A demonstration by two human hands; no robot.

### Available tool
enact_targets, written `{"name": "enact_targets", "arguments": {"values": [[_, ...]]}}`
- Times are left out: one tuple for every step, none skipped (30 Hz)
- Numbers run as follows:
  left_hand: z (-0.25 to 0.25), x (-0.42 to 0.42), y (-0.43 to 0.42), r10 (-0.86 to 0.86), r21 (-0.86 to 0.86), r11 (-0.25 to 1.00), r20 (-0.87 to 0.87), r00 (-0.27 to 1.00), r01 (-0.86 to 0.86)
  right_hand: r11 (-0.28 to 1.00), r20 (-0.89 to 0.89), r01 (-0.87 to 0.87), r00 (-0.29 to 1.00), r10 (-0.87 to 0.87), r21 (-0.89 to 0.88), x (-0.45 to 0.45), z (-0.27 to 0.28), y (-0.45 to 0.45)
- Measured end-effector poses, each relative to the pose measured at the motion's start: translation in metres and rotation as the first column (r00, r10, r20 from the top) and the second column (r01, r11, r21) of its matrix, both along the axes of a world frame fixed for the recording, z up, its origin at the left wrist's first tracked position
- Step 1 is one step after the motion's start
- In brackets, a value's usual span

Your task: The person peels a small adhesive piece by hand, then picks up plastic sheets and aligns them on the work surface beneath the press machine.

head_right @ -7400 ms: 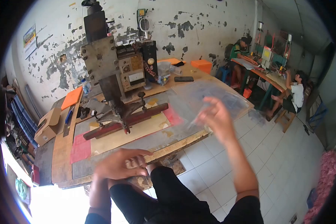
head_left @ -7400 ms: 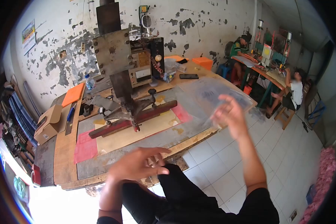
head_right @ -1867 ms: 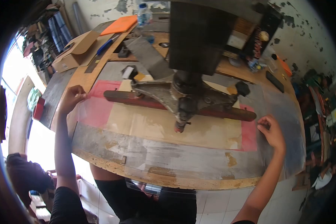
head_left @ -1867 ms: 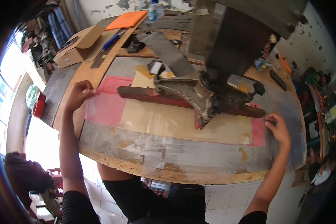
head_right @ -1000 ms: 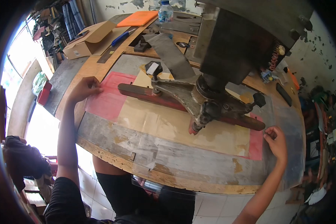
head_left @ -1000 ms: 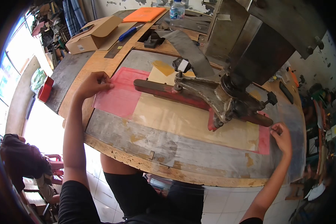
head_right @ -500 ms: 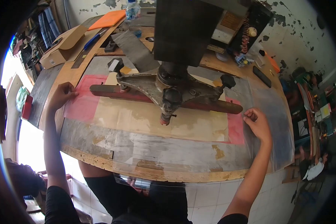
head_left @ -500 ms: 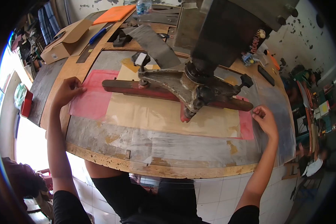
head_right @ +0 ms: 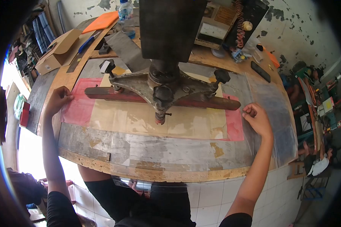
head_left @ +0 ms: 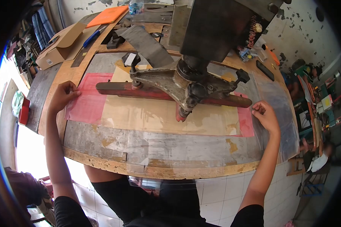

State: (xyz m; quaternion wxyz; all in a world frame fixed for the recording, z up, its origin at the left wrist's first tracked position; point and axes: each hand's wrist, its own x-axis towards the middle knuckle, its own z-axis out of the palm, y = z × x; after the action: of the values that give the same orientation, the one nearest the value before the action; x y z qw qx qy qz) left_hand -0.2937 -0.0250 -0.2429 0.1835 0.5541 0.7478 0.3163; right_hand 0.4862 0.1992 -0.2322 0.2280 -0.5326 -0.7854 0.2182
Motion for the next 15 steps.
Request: {"name": "enact_targets", "arguments": {"values": [[-0.0014,-0.0008,0.0003,-0.001,-0.001,1.0,0.001,1.0,0.001,1.0,0.013,0.005,1.0,-0.005,0.001,-0.0011,0.0011,-0.0006],[-0.0028,-0.0032,0.0003,-0.013,0.003,1.0,0.037,0.999,0.013,1.0,0.014,0.005,1.0,-0.005,0.001,-0.0006,0.0007,-0.0001],[-0.0031,-0.0042,0.0001,-0.024,0.007,1.0,0.072,0.997,0.024,1.0,0.009,0.0,1.0,0.0,-0.003,0.0,-0.0003,0.0008],[-0.0027,-0.0035,-0.0002,-0.023,0.006,1.0,0.072,0.997,0.023,1.0,0.003,-0.004,1.0,0.004,-0.006,0.0006,-0.0009,0.0016],[-0.0011,-0.0012,-0.0004,-0.023,0.003,1.0,0.09,0.996,0.022,1.0,0.003,-0.006,1.0,0.006,-0.006,0.0009,-0.0008,0.0017],[0.0003,-0.0004,-0.001,-0.021,0.001,1.0,0.106,0.994,0.021,1.0,0.001,-0.007,1.0,0.007,-0.008,0.0011,-0.0008,0.0016],[0.0002,-0.0014,-0.0012,-0.018,0.002,1.0,0.104,0.994,0.018,1.0,-0.001,-0.009,1.0,0.009,-0.009,0.0011,-0.001,0.0018],[-0.0013,-0.0028,-0.0007,-0.036,0.003,0.999,0.113,0.993,0.036,1.0,-0.004,-0.012,1.0,0.012,-0.009,0.0018,-0.0017,0.0022],[-0.0015,-0.0039,-0.0008,-0.054,0.005,0.999,0.122,0.991,0.053,1.0,-0.011,-0.007,1.0,0.007,-0.017,0.0029,-0.0027,0.0024],[-0.0007,-0.004,-0.0011,-0.049,0.003,0.999,0.119,0.992,0.049,1.0,-0.019,-0.002,1.0,0.002,-0.026,0.0031,-0.0039,0.0031],[0.0003,-0.0026,-0.0013,-0.044,0.004,0.999,0.113,0.993,0.044,1.0,-0.023,-0.006,1.0,0.006,-0.029,0.0033,-0.0049,0.0037],[0.001,-0.001,-0.0019,-0.039,0.002,0.999,0.108,0.993,0.039,0.999,-0.033,0.008,0.999,-0.009,-0.042,0.003,-0.0047,0.0028],[0.0017,0.0,-0.0023,-0.034,-0.003,0.999,0.106,0.994,0.035,0.998,-0.042,0.021,0.999,-0.024,-0.056,0.0029,-0.0046,0.0023],[0.0026,0.0006,-0.0021,-0.029,-0.014,0.999,0.105,0.994,0.03,0.998,-0.044,0.017,0.999,-0.02,-0.06,0.0036,-0.0049,0.0029],[0.0029,0.0001,-0.0021,-0.023,-0.024,0.999,0.105,0.994,0.026,0.999,-0.026,0.013,1.0,-0.015,-0.051,0.0044,-0.0047,0.0035]]}}
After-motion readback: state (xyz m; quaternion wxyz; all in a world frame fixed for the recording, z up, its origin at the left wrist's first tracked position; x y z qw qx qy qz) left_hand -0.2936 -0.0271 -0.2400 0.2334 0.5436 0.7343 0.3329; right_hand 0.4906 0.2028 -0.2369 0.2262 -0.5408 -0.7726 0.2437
